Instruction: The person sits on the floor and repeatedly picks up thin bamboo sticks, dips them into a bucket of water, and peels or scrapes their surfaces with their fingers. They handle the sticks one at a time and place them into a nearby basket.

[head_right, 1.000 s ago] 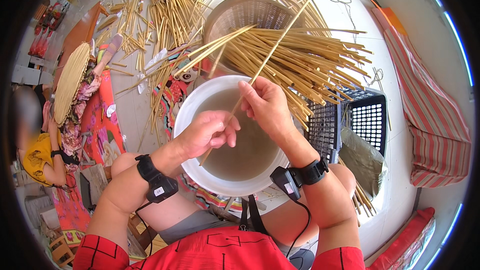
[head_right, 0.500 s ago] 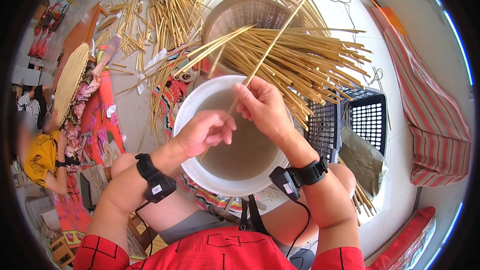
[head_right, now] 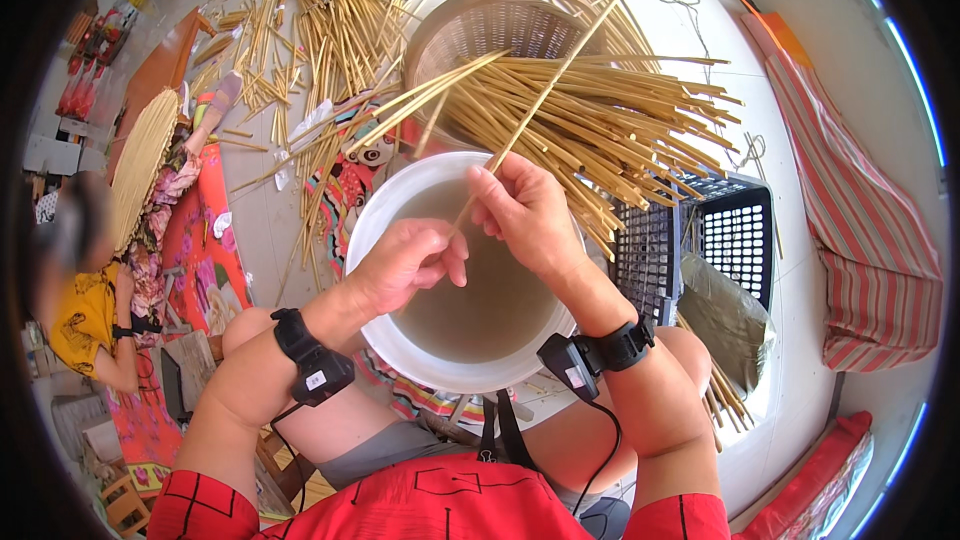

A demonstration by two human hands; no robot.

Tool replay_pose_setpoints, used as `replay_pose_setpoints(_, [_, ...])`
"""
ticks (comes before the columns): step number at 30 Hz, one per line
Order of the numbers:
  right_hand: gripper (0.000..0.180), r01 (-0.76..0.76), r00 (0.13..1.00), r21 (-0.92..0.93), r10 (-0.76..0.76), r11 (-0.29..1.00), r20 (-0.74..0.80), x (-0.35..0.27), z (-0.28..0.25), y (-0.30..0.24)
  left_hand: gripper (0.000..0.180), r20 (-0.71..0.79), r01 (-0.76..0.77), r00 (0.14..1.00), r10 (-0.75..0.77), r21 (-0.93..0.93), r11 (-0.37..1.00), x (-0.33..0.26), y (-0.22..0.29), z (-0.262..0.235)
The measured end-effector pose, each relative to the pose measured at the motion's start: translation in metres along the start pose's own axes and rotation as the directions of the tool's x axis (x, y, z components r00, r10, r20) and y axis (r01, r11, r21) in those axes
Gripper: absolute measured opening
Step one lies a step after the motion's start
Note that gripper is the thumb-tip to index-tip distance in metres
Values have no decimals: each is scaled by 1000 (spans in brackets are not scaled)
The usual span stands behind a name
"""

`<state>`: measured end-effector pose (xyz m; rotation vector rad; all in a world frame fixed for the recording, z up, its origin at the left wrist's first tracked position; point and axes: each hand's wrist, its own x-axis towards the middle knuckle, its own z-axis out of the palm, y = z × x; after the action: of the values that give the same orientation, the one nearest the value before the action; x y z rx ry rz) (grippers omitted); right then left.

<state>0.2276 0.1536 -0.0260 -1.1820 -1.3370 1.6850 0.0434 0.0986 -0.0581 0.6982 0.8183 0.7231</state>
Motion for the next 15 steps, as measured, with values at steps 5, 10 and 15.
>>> replay_pose_setpoints(5, [18, 123, 973, -81, -136, 989, -187, 8, -5, 1, 23, 20, -37, 999, 35, 100, 994, 5, 4, 4])
replay_pose_setpoints(10, [18, 186, 930, 14, -171, 983, -325, 19, -35, -7, 30, -26, -61, 997, 77, 383, 922, 18, -31, -20])
replay_pose_setpoints(15, [17, -111, 987, -330, 65, 937, -146, 13, -20, 17, 43, -199, 153, 979, 50, 873, 464, 21, -44, -31])
